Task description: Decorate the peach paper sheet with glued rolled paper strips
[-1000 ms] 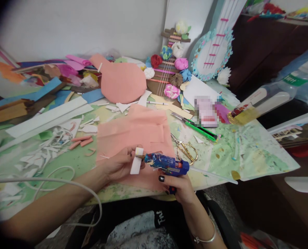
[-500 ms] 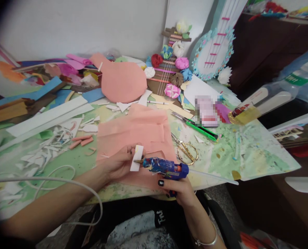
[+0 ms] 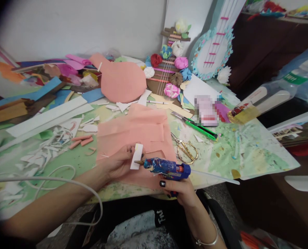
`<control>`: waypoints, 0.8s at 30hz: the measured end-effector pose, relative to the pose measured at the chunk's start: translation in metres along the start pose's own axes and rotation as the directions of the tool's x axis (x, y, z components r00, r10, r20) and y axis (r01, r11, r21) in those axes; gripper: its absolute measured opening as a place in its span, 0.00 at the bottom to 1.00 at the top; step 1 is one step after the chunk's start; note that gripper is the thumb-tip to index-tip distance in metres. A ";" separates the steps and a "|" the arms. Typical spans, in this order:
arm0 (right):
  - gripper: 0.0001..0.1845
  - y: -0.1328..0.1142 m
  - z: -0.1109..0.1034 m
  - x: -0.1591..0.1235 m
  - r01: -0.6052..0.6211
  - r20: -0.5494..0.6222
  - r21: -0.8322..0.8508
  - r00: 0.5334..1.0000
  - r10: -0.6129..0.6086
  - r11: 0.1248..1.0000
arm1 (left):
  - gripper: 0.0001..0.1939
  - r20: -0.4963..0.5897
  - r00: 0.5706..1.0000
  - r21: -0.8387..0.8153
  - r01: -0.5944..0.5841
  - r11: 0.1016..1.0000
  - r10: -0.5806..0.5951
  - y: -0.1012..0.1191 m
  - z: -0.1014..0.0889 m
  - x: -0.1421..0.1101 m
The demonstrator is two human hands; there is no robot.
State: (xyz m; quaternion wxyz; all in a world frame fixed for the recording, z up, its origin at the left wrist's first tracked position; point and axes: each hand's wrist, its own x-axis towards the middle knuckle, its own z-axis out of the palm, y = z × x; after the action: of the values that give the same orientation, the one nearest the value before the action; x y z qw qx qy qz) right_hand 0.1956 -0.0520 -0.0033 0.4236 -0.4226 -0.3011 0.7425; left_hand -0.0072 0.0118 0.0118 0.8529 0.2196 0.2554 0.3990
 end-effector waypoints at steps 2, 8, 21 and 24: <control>0.13 0.000 0.001 -0.003 -0.013 -0.010 -0.012 1.000 0.013 1.000 | 0.18 0.013 1.000 0.003 0.004 1.000 -0.004 0.000 0.001 0.000; 0.11 0.001 0.002 -0.003 -0.014 -0.022 -0.032 1.000 0.014 0.999 | 0.16 -0.009 1.000 0.002 0.006 1.000 -0.006 0.000 0.001 -0.001; 0.14 0.003 -0.002 0.004 0.037 -0.031 -0.071 0.999 -0.039 0.997 | 0.21 -0.014 0.999 0.029 0.034 0.999 -0.034 -0.001 0.001 -0.002; 0.13 0.001 -0.001 0.004 0.039 -0.038 -0.073 0.998 -0.042 0.997 | 0.19 -0.006 1.000 0.024 0.023 0.999 -0.023 -0.001 0.001 -0.002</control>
State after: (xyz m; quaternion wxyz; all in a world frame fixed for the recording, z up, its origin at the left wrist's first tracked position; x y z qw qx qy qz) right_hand 0.1946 -0.0491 -0.0061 0.4290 -0.4461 -0.3279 0.7138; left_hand -0.0071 0.0097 0.0121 0.8539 0.2256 0.2652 0.3867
